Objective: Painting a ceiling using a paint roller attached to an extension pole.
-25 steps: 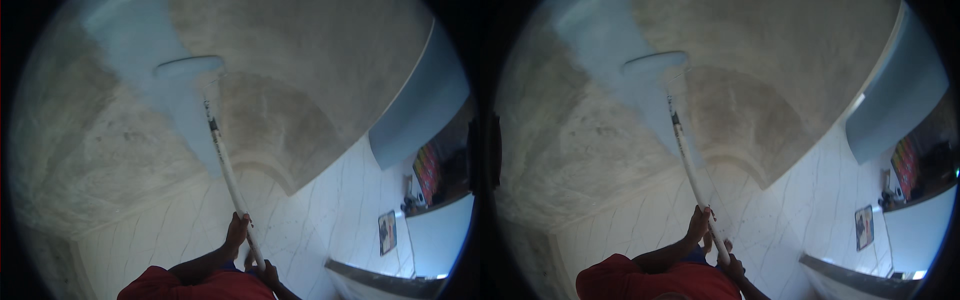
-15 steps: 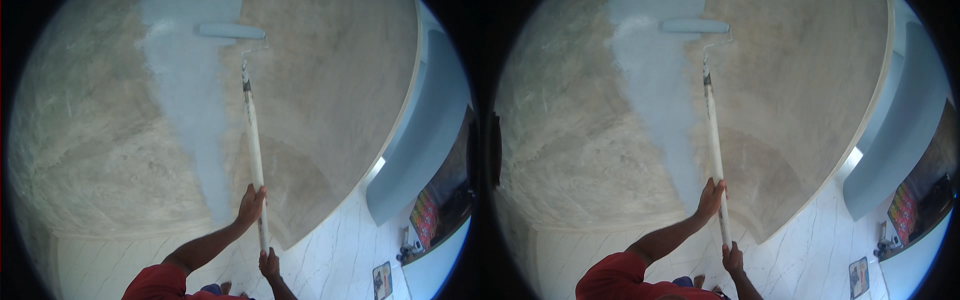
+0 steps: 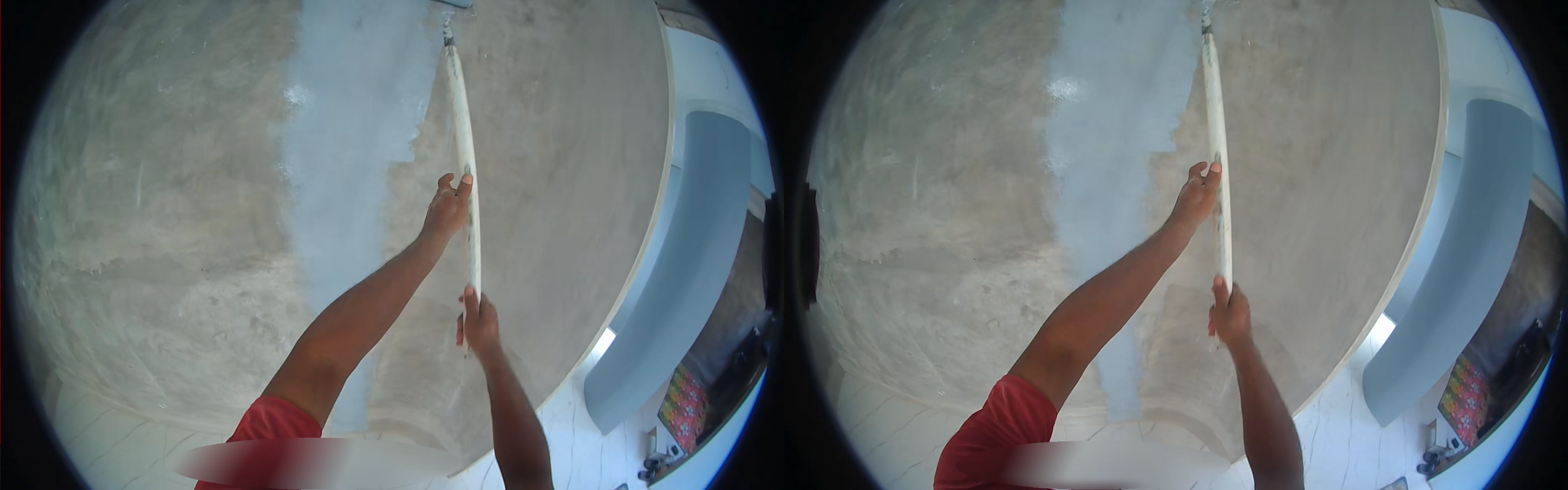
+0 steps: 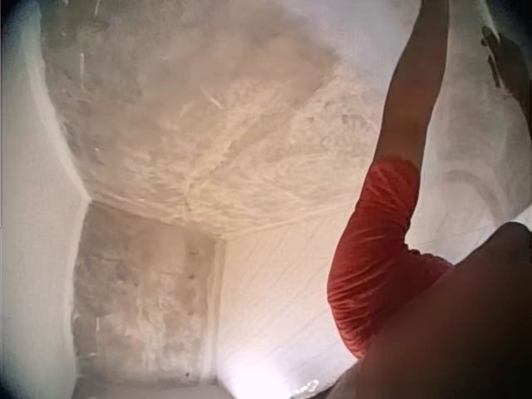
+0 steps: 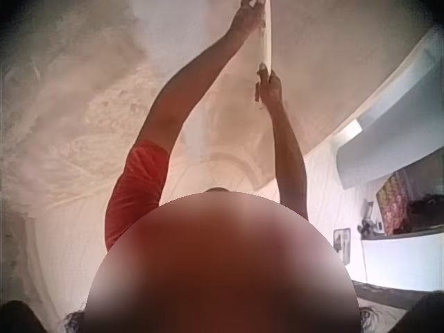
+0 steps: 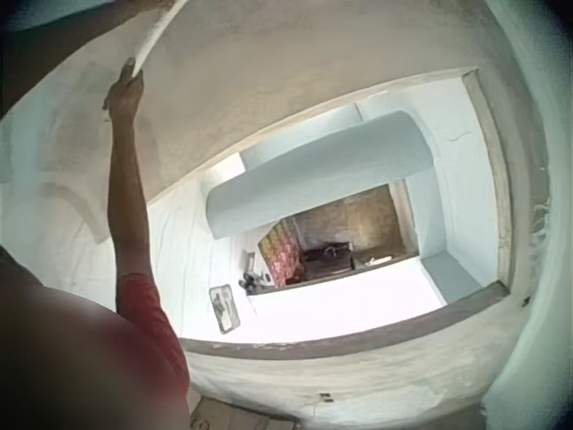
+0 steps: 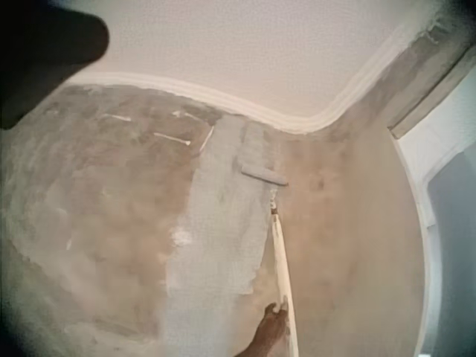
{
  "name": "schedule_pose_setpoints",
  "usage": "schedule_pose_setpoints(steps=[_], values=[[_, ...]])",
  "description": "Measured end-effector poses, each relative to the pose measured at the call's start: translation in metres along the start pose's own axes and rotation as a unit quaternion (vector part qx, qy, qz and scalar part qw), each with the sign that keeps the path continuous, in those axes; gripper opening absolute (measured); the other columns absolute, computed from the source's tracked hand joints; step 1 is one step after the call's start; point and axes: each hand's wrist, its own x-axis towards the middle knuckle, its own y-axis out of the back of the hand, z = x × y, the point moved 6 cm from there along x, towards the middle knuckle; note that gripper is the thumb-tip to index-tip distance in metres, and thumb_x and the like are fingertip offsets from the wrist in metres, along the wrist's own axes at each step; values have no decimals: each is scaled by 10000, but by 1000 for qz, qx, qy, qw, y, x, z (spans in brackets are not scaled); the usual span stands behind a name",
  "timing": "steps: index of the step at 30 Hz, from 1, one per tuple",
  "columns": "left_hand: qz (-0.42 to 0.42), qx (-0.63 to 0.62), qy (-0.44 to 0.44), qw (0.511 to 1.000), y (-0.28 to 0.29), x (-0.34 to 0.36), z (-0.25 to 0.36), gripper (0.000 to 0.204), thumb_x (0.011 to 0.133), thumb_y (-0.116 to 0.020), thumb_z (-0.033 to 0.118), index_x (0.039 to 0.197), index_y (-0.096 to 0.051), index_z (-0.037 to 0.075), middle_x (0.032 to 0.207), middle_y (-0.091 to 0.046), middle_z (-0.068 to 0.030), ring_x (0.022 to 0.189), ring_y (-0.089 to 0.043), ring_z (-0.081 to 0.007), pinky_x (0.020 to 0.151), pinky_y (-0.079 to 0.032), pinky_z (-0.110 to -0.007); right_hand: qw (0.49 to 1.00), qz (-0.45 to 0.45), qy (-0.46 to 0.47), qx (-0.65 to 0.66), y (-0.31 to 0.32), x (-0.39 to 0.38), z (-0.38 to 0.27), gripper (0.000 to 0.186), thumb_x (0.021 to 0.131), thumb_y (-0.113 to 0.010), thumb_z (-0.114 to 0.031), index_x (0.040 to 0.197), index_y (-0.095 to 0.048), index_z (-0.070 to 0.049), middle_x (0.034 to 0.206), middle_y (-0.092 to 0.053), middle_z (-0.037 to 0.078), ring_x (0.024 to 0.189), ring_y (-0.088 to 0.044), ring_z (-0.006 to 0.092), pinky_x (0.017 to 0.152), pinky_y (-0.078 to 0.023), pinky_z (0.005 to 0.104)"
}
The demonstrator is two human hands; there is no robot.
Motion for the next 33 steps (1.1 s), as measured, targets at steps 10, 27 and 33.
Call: schedule_pose_setpoints(steps=[10, 27, 33], values=[[-31, 10, 34, 999, 57, -114, -71, 796, 978, -406, 648, 1429, -407, -8, 1306, -552, -268, 1191, -569, -376, 1014, -429, -424, 993, 25, 116, -8, 11, 149, -247, 688, 938, -472, -684, 943, -562, -1, 620, -515, 60, 419, -501, 164, 392, -453, 343], [53, 23, 98, 993, 142, -138, -127, 669, 989, -445, 617, 1363, -516, 67, 1032, -618, -80, 954, -576, -159, 797, -492, -312, 998, -4, 57, 16, -116, 26, -57, 517, 1011, -514, -477, 949, -520, 36, 587, -567, 124, 425, -573, 206, 393, -454, 355], [-5, -20, 115, 993, 93, -195, -113, 627, 1025, -454, 494, 1382, -471, -22, 1274, -584, -247, 1111, -612, -347, 932, -481, -410, 997, -22, -54, -48, -127, -109, 129, 377, 1006, -557, -347, 1057, -538, 25, 744, -646, 290, 708, -671, 470, 586, -497, 509]])
